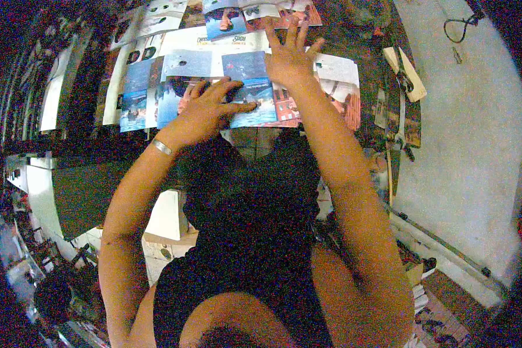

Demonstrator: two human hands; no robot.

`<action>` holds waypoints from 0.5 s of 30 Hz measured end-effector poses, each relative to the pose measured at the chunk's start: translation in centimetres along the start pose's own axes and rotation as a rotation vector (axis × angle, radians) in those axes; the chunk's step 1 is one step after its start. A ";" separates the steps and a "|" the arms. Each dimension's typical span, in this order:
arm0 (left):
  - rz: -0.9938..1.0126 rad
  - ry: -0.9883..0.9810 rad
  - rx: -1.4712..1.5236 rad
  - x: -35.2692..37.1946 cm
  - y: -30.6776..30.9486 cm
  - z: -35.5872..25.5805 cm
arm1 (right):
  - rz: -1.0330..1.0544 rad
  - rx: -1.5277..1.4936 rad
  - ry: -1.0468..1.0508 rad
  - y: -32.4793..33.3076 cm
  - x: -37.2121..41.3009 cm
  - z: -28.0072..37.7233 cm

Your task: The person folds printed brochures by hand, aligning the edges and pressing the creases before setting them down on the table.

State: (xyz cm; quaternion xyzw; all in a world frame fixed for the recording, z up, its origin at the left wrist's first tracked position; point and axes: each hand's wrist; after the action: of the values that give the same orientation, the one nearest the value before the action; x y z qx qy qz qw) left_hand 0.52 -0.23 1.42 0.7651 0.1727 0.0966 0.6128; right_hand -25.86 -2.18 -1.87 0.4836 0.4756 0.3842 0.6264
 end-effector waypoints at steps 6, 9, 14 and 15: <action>0.017 0.025 0.017 -0.2 -0.4 0.0 | 0.119 0.035 -0.050 0.9 -1.3 0.4; 0.015 0.024 0.002 -0.3 -0.6 0.4 | 0.149 0.067 0.007 2.5 1.1 0.4; 0.042 0.029 -0.045 -0.2 0.4 -0.1 | 0.178 0.046 0.143 4.8 11.3 -0.4; 0.028 0.031 -0.032 -0.2 0.3 -0.1 | 0.190 0.036 0.161 5.2 13.0 -0.6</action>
State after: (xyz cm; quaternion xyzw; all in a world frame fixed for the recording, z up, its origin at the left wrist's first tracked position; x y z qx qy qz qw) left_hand 0.36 -0.27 1.72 0.7559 0.1697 0.1197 0.6209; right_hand -23.29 11.46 0.20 0.5052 0.4831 0.4708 0.5382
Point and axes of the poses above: each hand's wrist, its own x-axis away from the middle knuckle, its own y-axis out of the back of the hand, z = x × y, and after that the axes turned 4 degrees about -y, right-handed
